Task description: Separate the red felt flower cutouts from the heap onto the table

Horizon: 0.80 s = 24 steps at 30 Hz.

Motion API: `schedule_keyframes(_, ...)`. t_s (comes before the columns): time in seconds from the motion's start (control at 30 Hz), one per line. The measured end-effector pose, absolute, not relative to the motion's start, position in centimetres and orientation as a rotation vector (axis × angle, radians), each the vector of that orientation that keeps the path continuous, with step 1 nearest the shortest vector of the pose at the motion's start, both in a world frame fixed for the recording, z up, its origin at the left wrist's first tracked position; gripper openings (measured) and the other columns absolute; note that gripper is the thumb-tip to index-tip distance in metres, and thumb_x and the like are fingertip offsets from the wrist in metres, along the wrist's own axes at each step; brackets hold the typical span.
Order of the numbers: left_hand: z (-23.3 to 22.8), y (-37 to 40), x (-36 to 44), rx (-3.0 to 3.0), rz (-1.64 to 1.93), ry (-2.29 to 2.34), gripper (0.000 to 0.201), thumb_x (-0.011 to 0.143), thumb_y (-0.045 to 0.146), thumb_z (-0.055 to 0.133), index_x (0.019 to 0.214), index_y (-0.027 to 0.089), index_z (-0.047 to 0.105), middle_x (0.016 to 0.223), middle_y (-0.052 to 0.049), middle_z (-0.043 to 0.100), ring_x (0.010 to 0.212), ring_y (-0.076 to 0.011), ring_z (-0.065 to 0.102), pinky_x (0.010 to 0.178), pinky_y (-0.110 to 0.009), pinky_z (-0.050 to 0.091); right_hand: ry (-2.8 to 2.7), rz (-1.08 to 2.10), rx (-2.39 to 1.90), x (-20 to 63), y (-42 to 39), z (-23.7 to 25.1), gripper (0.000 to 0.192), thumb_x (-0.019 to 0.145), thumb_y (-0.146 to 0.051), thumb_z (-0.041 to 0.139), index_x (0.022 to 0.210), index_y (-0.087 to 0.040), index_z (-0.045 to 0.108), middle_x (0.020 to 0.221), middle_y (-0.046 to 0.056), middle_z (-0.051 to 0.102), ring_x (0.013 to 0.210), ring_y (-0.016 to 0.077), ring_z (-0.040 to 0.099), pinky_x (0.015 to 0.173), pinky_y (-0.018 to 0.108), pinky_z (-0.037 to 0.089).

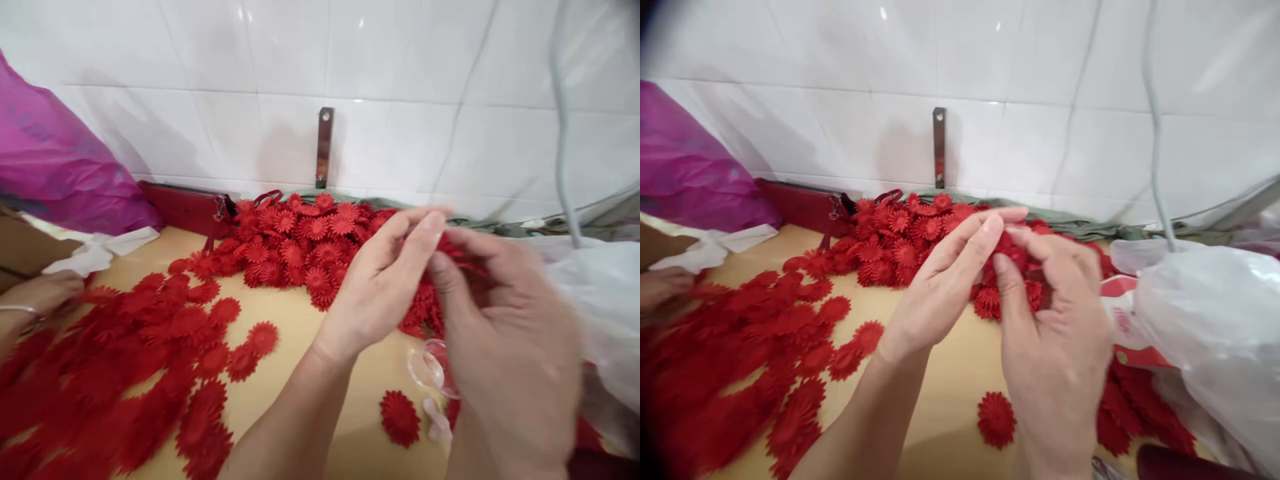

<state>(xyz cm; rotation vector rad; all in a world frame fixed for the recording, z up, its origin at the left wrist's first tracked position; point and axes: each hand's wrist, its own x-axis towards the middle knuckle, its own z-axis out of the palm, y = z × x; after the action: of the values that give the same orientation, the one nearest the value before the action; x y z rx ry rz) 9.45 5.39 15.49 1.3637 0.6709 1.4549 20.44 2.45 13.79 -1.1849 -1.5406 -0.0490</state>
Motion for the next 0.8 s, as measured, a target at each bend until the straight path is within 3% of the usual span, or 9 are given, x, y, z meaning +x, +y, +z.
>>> schedule_keyframes(0.2, 13.0, 8.6, 8.0, 1.159, 1.113, 0.446, 0.032, 0.090, 0.026, 0.070, 0.121, 0.018, 0.072, 0.116, -0.009, 0.075, 0.101, -0.0176, 0.069, 0.089, -0.029, 0.056, -1.387, 0.365, -1.136, 21.0, 6.0, 12.0, 0.030, 0.090, -0.021, 0.066, 0.119, -0.027, 0.066, 0.117, 0.006, 0.071, 0.108, 0.0212, 0.069, 0.096, 0.042, 0.058)
schedule_keyframes(0.4, 11.0, 10.3, 7.2, 1.144, 1.140, 0.517, 0.031, 0.081, 0.025, 0.080, 0.111, 0.019, 0.076, 0.103, -0.007, 0.077, 0.091, -0.0151, 0.069, 0.086, -0.030, 0.053, -1.353, 0.389, -1.144, 21.7, 7.0, 10.9, 0.029, 0.082, -0.019, 0.075, 0.109, -0.025, 0.066, 0.101, 0.003, 0.073, 0.101, 0.0197, 0.070, 0.093, 0.039, 0.059)
schedule_keyframes(0.53, 9.7, 11.2, 7.4, 1.088, 1.212, 0.540, 0.027, 0.079, 0.029, 0.082, 0.103, 0.020, 0.079, 0.101, -0.004, 0.077, 0.085, -0.0130, 0.067, 0.084, -0.029, 0.052, -1.408, 0.605, -1.131, 23.0, 6.1, 11.5, 0.038, 0.081, -0.024, 0.078, 0.117, -0.027, 0.065, 0.114, 0.004, 0.073, 0.111, 0.0203, 0.069, 0.102, 0.040, 0.056)
schedule_keyframes(0.8, 9.5, 11.1, 7.7, 1.001, 1.155, 0.505, 0.036, 0.076, 0.029, 0.085, 0.110, 0.022, 0.075, 0.107, -0.003, 0.070, 0.094, -0.0118, 0.063, 0.084, -0.026, 0.052, -1.371, 0.395, -1.316, 23.1, 6.1, 11.7, 0.024, 0.085, -0.029, 0.073, 0.109, -0.027, 0.072, 0.111, 0.004, 0.076, 0.102, 0.0236, 0.071, 0.098, 0.048, 0.056)
